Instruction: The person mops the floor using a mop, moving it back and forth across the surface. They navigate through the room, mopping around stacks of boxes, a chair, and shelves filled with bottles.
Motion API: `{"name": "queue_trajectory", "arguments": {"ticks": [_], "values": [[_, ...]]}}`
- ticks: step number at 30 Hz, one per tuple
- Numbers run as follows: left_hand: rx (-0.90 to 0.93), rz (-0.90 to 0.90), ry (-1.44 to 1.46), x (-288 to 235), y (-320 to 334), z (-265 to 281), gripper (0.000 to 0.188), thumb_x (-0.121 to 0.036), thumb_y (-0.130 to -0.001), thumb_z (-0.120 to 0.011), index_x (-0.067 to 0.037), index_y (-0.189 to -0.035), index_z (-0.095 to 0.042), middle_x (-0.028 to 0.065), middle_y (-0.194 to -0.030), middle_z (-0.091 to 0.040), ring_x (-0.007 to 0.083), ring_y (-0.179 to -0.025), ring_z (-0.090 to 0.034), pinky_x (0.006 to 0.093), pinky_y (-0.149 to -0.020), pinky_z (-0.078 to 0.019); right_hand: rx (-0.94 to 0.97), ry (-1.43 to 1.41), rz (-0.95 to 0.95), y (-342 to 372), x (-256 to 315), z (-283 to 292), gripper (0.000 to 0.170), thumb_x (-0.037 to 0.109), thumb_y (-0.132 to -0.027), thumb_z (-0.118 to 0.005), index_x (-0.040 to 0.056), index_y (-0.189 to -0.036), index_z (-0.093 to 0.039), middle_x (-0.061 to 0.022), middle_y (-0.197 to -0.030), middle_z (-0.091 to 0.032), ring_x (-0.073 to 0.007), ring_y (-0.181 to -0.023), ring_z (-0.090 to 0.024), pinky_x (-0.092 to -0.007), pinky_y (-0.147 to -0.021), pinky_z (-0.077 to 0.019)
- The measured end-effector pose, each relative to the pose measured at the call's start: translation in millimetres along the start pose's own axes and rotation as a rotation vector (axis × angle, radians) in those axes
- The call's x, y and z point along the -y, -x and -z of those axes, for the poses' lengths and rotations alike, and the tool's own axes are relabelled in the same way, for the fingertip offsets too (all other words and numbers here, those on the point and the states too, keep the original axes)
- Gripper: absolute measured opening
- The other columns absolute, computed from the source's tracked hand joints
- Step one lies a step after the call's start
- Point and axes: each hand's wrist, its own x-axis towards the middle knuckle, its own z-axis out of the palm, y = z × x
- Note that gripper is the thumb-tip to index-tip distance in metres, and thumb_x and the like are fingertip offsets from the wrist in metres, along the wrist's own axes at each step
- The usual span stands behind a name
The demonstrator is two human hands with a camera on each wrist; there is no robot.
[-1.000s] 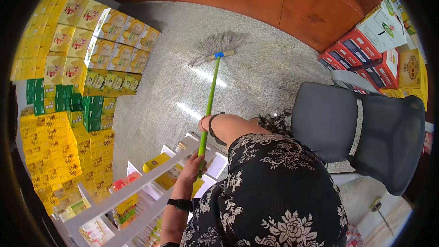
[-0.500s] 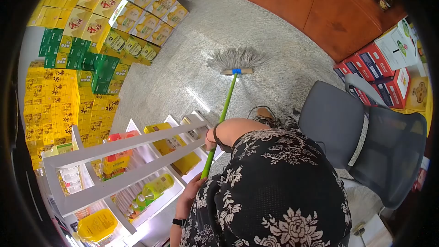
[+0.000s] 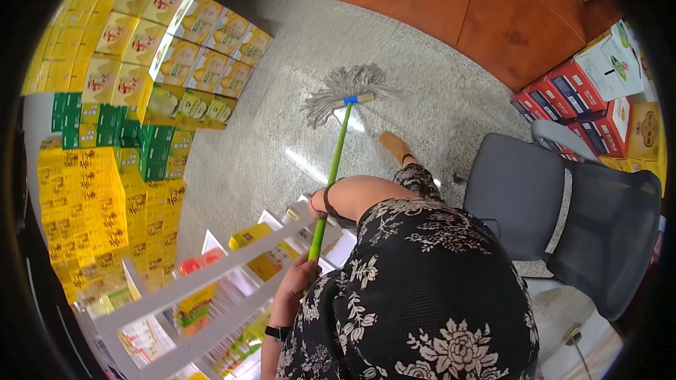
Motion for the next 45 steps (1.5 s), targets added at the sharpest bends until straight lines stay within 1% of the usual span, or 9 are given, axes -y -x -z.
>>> {"name": "queue_trajectory", "arguments": {"ticks": [6,11,12,20,24,26,33,40,45], "values": [[0.041,0.029,0.139,-132.5,-104.7,-2.1,0.02,-0.019,-0.088,-0.046,-0.005,-0.102,-0.045,0.0029,-0.07,-0.046,0.0123,-0.049,-0.044,0.023,-0.042,-0.0374,-0.147,0.237,-0.012,-65.2,-93.4,126.1,0.027,0.021,-0.072,-0.047,0.0064,-0.087,-0.064,-0.0133,-0.09,-0.062,-0.0256,-0.085,-0.059,-0.0368,-0.072,-0.0469],[0.034,-0.006,0.164,-254.5,-199.2,-16.2,0.022,-0.02,-0.089,-0.045,-0.005,-0.105,-0.043,0.0067,-0.073,-0.046,0.0155,-0.049,-0.046,0.0241,-0.043,-0.0402,-0.339,0.219,-0.235,-283.8,-243.2,193.1,0.023,0.021,-0.072,-0.047,0.0091,-0.085,-0.062,-0.0119,-0.082,-0.06,-0.0245,-0.081,-0.058,-0.0345,-0.071,-0.0472],[0.031,-0.024,0.147,-276.4,-215.3,-17.8,0.023,-0.021,-0.089,-0.044,-0.004,-0.105,-0.043,0.0076,-0.075,-0.046,0.0155,-0.05,-0.047,0.0242,-0.042,-0.0402,-0.395,0.26,-0.072,-134.0,-207.5,242.1,0.024,0.023,-0.078,-0.05,0.0104,-0.095,-0.063,-0.0093,-0.089,-0.063,-0.0229,-0.078,-0.06,-0.0375,-0.059,-0.0494],[0.03,-0.066,0.152,-400.1,-285.7,-15.0,0.025,-0.024,-0.089,-0.043,-0.003,-0.103,-0.043,0.0082,-0.077,-0.046,0.0155,-0.051,-0.047,0.0249,-0.043,-0.0389,-0.508,-0.172,-0.355,-115.4,-261.3,377.5,0.032,0.018,-0.076,-0.047,0.0028,-0.1,-0.061,-0.0125,-0.098,-0.062,-0.0237,-0.078,-0.062,-0.0381,-0.065,-0.0505],[0.039,-0.059,0.172,-410.9,-286.9,-6.0,0.025,-0.024,-0.089,-0.045,-0.004,-0.102,-0.043,0.0078,-0.076,-0.046,0.0152,-0.05,-0.047,0.0246,-0.042,-0.039,-0.472,-0.176,-0.317,-181.5,-308.7,348.3,0.032,0.017,-0.077,-0.046,0.0007,-0.101,-0.061,-0.0161,-0.102,-0.06,-0.027,-0.09,-0.06,-0.0386,-0.071,-0.05],[0.037,-0.034,0.147,-401.9,-284.3,8.5,0.023,-0.025,-0.088,-0.046,-0.006,-0.101,-0.042,0.007,-0.075,-0.046,0.0137,-0.05,-0.046,0.0236,-0.041,-0.0377,-0.269,0.864,-0.402,-369.9,-341.0,360.4,0.033,0.016,-0.078,-0.045,-0.0011,-0.102,-0.06,-0.0181,-0.103,-0.059,-0.0298,-0.092,-0.059,-0.0383,-0.075,-0.0492],[0.035,-0.025,0.051,-355.4,-237.6,56.3,0.024,-0.023,-0.089,-0.045,-0.004,-0.104,-0.043,0.0063,-0.074,-0.046,0.0136,-0.054,-0.047,0.0241,-0.048,-0.0432,-0.175,1.095,-0.203,-269.7,-226.2,337.8,0.028,0.015,-0.077,-0.05,0.0005,-0.097,-0.063,-0.0168,-0.098,-0.061,-0.0299,-0.087,-0.061,-0.0387,-0.073,-0.0502],[0.015,-0.025,-0.052,-269.8,-177.8,120.8,0.032,-0.024,-0.087,-0.048,-0.002,-0.11,-0.045,0.006,-0.074,-0.049,0.0131,-0.053,-0.048,0.0245,-0.048,-0.0422,-0.25,-0.219,-0.173,-99.8,-76.4,292.3,0.033,0.029,-0.076,-0.054,0.0042,-0.097,-0.061,-0.0147,-0.096,-0.062,-0.0253,-0.087,-0.061,-0.0388,-0.07,-0.0498],[-0.028,0.012,0.02,-219.5,-139.1,138.6,0.035,-0.022,-0.087,-0.05,-0.004,-0.117,-0.044,0.0037,-0.071,-0.048,0.0119,-0.05,-0.046,0.0238,-0.046,-0.0408,-0.014,0.57,0.227,-137.1,-41.7,256.8,0.04,0.034,-0.084,-0.046,0.0007,-0.101,-0.058,-0.0128,-0.081,-0.064,-0.0218,-0.058,-0.062,-0.0372,-0.065,-0.0504]]}}
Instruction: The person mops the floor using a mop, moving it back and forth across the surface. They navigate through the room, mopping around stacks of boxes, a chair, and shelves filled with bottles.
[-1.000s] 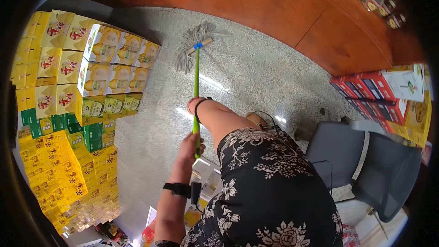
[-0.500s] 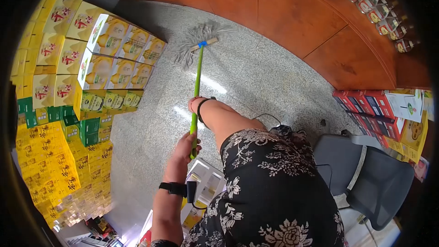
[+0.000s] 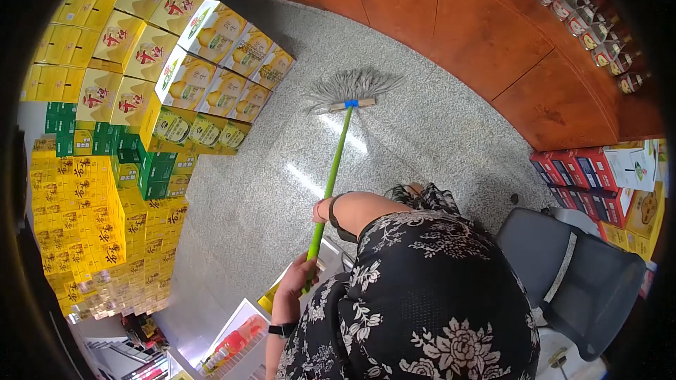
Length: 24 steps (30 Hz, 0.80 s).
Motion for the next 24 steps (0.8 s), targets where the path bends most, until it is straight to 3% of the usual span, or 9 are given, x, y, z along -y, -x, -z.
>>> {"name": "queue_trajectory", "arguments": {"ticks": [1,3,5,7,11,12,17,19,24], "values": [[-0.002,0.002,0.004,6.1,8.3,2.3,0.035,-0.022,-0.087,-0.05,-0.004,-0.117,-0.044,0.0037,-0.071,-0.048,0.0119,-0.05,-0.046,0.0238,-0.046,-0.0408,0.003,0.002,0.004,11.1,11.2,6.7,0.04,0.034,-0.084,-0.046,0.0007,-0.101,-0.058,-0.0128,-0.081,-0.064,-0.0218,-0.058,-0.062,-0.0372,-0.065,-0.0504],[0.021,-0.011,0.031,9.8,25.0,5.7,0.036,-0.022,-0.087,-0.05,-0.005,-0.118,-0.043,0.0019,-0.069,-0.047,0.0109,-0.051,-0.045,0.0233,-0.046,-0.0395,0.08,-0.564,-0.287,27.4,26.4,17.9,0.036,0.026,-0.079,-0.046,0.0116,-0.11,-0.058,-0.0114,-0.104,-0.06,-0.026,-0.095,-0.056,-0.0452,-0.08,-0.0446],[0.001,0.001,0.048,14.2,28.9,9.8,0.036,-0.02,-0.087,-0.05,-0.005,-0.119,-0.042,0.0003,-0.067,-0.045,0.0102,-0.051,-0.044,0.0229,-0.046,-0.0383,0.064,-0.533,-0.195,27.9,27.8,21.1,0.036,0.024,-0.08,-0.043,0.0063,-0.107,-0.058,-0.0138,-0.1,-0.061,-0.0234,-0.086,-0.061,-0.0414,-0.076,-0.0474],[0.017,0.003,0.081,12.2,25.2,12.8,0.036,-0.018,-0.087,-0.05,-0.005,-0.119,-0.042,-0.0001,-0.067,-0.044,0.0099,-0.051,-0.043,0.0225,-0.046,-0.0378,0.059,-0.789,-0.297,10.5,22.2,12.5,0.041,0.034,-0.082,-0.047,-0.002,-0.097,-0.059,-0.015,-0.072,-0.062,-0.0213,-0.051,-0.06,-0.0351,-0.049,-0.0504],[-0.005,0.056,0.026,-41.9,22.8,8.6,0.036,-0.017,-0.087,-0.049,-0.005,-0.119,-0.042,0.0005,-0.067,-0.044,0.0101,-0.051,-0.043,0.0227,-0.046,-0.0374,0.025,-0.976,-0.302,55.6,1.9,53.0,0.041,0.035,-0.081,-0.047,-0.0029,-0.092,-0.058,-0.0146,-0.065,-0.061,-0.0236,-0.05,-0.059,-0.0365,-0.046,-0.0498],[-0.007,0.068,0.059,-56.2,16.6,7.0,0.036,-0.017,-0.087,-0.049,-0.004,-0.12,-0.041,0.0008,-0.067,-0.045,0.0103,-0.051,-0.043,0.0229,-0.046,-0.0375,0.053,-0.927,-0.293,62.8,-10.8,62.5,0.037,0.027,-0.084,-0.044,-0.0035,-0.101,-0.057,-0.015,-0.09,-0.063,-0.0216,-0.06,-0.065,-0.0347,-0.063,-0.0523],[0.021,0.064,0.181,-133.1,-50.6,-10.0,0.039,-0.016,-0.087,-0.049,-0.003,-0.122,-0.039,0.0023,-0.068,-0.046,0.0111,-0.05,-0.042,0.0237,-0.045,-0.0379,0.037,-0.819,-0.319,62.7,-112.8,98.1,0.034,0.021,-0.084,-0.041,-0.004,-0.1,-0.058,-0.0148,-0.086,-0.064,-0.0223,-0.063,-0.065,-0.0366,-0.065,-0.0515],[-0.006,0.054,0.172,-178.7,-83.0,-28.3,0.034,-0.017,-0.087,-0.048,-0.003,-0.118,-0.041,0.0032,-0.068,-0.046,0.0117,-0.049,-0.042,0.024,-0.045,-0.0381,-0.001,-0.601,-0.281,41.0,-171.4,104.4,0.032,0.024,-0.081,-0.042,-0.0014,-0.089,-0.06,-0.014,-0.066,-0.062,-0.0235,-0.054,-0.061,-0.0377,-0.051,-0.0502],[0.017,-0.031,0.209,-293.0,-176.7,-61.1,0.02,-0.022,-0.087,-0.047,-0.005,-0.098,-0.045,0.0069,-0.071,-0.049,0.0146,-0.048,-0.047,0.0243,-0.043,-0.0398,-0.229,-0.693,-0.417,85.0,-302.8,154.0,0.029,0.02,-0.079,-0.043,0.0017,-0.089,-0.062,-0.0125,-0.076,-0.064,-0.0215,-0.062,-0.063,-0.0351,-0.056,-0.0501]]}}
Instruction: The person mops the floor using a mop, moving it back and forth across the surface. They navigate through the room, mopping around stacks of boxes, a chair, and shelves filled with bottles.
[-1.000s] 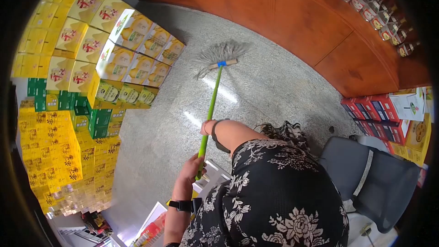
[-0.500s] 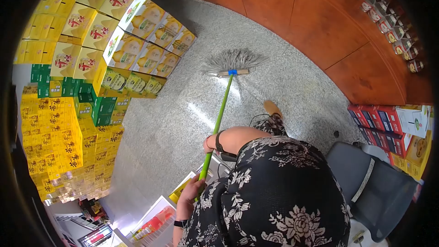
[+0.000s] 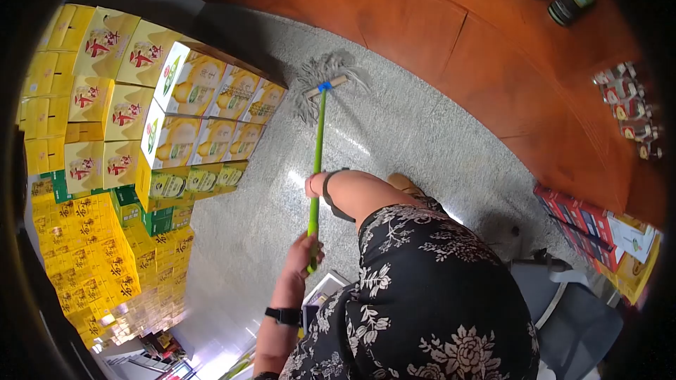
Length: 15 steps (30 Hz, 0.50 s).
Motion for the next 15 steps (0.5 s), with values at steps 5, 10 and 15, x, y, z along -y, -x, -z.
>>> {"name": "queue_trajectory", "arguments": {"ticks": [5,10,15], "values": [[-0.026,-0.01,0.037,-106.9,-68.3,-43.3,0.026,-0.024,-0.088,-0.045,-0.003,-0.103,-0.042,0.009,-0.077,-0.048,0.0155,-0.051,-0.049,0.0231,-0.04,-0.0404,-0.062,0.067,-0.077,-128.4,-59.5,57.5,0.023,0.021,-0.081,-0.04,0.0082,-0.076,-0.059,-0.0072,-0.077,-0.06,-0.0211,-0.071,-0.059,-0.0341,-0.065,-0.0476],[0.011,-0.027,0.044,-160.8,-93.0,-65.1,0.028,-0.025,-0.089,-0.045,-0.002,-0.105,-0.041,0.0096,-0.078,-0.047,0.0162,-0.052,-0.048,0.0246,-0.042,-0.0394,-0.198,0.109,-0.11,-59.2,-60.0,137.9,0.03,0.016,-0.082,-0.043,0.0012,-0.101,-0.061,-0.0143,-0.102,-0.06,-0.0279,-0.089,-0.061,-0.0382,-0.072,-0.0509],[0.025,-0.009,0.06,-150.0,-93.3,-67.8,0.028,-0.026,-0.089,-0.045,-0.003,-0.103,-0.041,0.0087,-0.076,-0.045,0.0156,-0.051,-0.046,0.0245,-0.043,-0.0394,-0.176,0.356,0.002,-196.6,-105.8,77.2,0.03,0.013,-0.081,-0.045,0.0001,-0.104,-0.059,-0.0149,-0.102,-0.06,-0.028,-0.091,-0.06,-0.0375,-0.074,-0.0508]]}}
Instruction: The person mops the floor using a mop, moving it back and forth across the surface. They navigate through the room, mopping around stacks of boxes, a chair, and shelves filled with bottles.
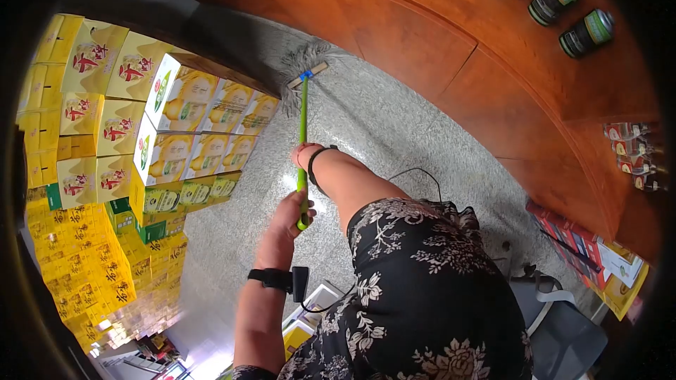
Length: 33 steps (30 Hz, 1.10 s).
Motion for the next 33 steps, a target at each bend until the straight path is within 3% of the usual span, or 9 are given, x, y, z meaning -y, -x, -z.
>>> {"name": "queue_trajectory", "arguments": {"ticks": [1,6,8,12,18,19,22,23,33], "values": [[-0.014,-0.015,-0.04,5.0,7.5,-2.3,0.027,-0.025,-0.089,-0.045,-0.002,-0.103,-0.041,0.0084,-0.076,-0.045,0.0147,-0.05,-0.044,0.0245,-0.044,-0.0397,0.007,-0.029,-0.028,96.7,18.2,52.9,0.03,0.014,-0.081,-0.046,-0.0001,-0.103,-0.059,-0.0144,-0.102,-0.06,-0.0281,-0.092,-0.06,-0.0372,-0.075,-0.0506],[-0.034,-0.007,-0.127,63.5,47.7,16.6,0.025,-0.024,-0.089,-0.045,-0.003,-0.102,-0.042,0.0063,-0.073,-0.045,0.0136,-0.049,-0.043,0.0255,-0.046,-0.0427,0.081,0.288,0.259,148.1,59.5,21.9,0.033,0.022,-0.083,-0.046,0.0004,-0.103,-0.06,-0.0146,-0.102,-0.061,-0.0283,-0.091,-0.06,-0.0364,-0.077,-0.0493],[-0.016,-0.009,-0.164,98.3,67.1,33.4,0.027,-0.024,-0.089,-0.046,-0.003,-0.105,-0.041,0.0061,-0.073,-0.046,0.0131,-0.05,-0.044,0.0257,-0.047,-0.0434,0.037,-0.231,-0.018,211.4,84.1,28.2,0.039,0.033,-0.083,-0.046,0.0013,-0.096,-0.063,-0.0161,-0.096,-0.062,-0.0261,-0.088,-0.061,-0.0354,-0.075,-0.0491],[-0.034,0.028,-0.164,159.1,121.9,58.6,0.03,-0.024,-0.089,-0.046,-0.003,-0.11,-0.041,0.0053,-0.072,-0.046,0.0126,-0.051,-0.045,0.0256,-0.047,-0.0431,0.371,-0.237,0.034,217.3,119.8,-28.4,0.043,0.04,-0.084,-0.042,0.0066,-0.103,-0.06,-0.0121,-0.08,-0.064,-0.0223,-0.075,-0.063,-0.0387,-0.071,-0.0489],[-0.051,0.049,-0.064,226.2,177.4,67.5,0.037,-0.02,-0.088,-0.049,-0.003,-0.119,-0.038,0.0027,-0.068,-0.045,0.0121,-0.051,-0.044,0.0254,-0.046,-0.0423,0.568,-0.311,0.079,302.6,152.9,-14.5,0.047,0.043,-0.085,-0.04,0.0017,-0.096,-0.059,-0.0112,-0.075,-0.064,-0.0193,-0.06,-0.063,-0.0374,-0.065,-0.0496],[-0.069,0.101,-0.1,229.9,184.3,65.2,0.043,-0.023,-0.089,-0.048,-0.002,-0.125,-0.038,0.0013,-0.087,-0.052,0.0101,-0.079,-0.048,0.0224,-0.07,-0.0402,0.595,-0.337,0.059,295.9,154.3,-24.8,0.051,0.049,-0.082,-0.044,0.0031,-0.097,-0.06,-0.011,-0.07,-0.061,-0.0234,-0.054,-0.056,-0.0366,-0.052,-0.0492],[-0.093,0.073,-0.229,206.4,199.5,37.5,0.046,-0.025,-0.089,-0.05,-0.001,-0.126,-0.038,0.0041,-0.101,-0.053,0.0133,-0.088,-0.049,0.0252,-0.078,-0.0396,0.619,-0.302,0.065,302.2,150.8,-15.9,0.05,0.048,-0.083,-0.043,0.0037,-0.097,-0.06,-0.0104,-0.07,-0.061,-0.0224,-0.054,-0.056,-0.0365,-0.053,-0.0493],[-0.061,0.019,-0.212,201.3,200.2,32.2,0.034,-0.02,-0.088,-0.048,-0.003,-0.116,-0.038,0.0025,-0.068,-0.044,0.0108,-0.05,-0.044,0.0236,-0.045,-0.0407,0.641,-0.32,0.029,304.3,150.9,-13.7,0.049,0.047,-0.084,-0.042,0.0038,-0.101,-0.058,-0.0107,-0.072,-0.061,-0.0217,-0.058,-0.057,-0.036,-0.055,-0.0501],[-0.018,0.041,-0.037,133.2,134.5,34.8,0.024,-0.021,-0.089,-0.045,-0.004,-0.106,-0.044,0.0033,-0.071,-0.047,0.0122,-0.059,-0.047,0.024,-0.051,-0.0399,0.523,-0.411,-0.028,241.9,109.8,43.5,0.045,0.04,-0.086,-0.041,-0.0005,-0.098,-0.058,-0.0115,-0.072,-0.063,-0.0211,-0.058,-0.06,-0.0371,-0.057,-0.0499]]}}
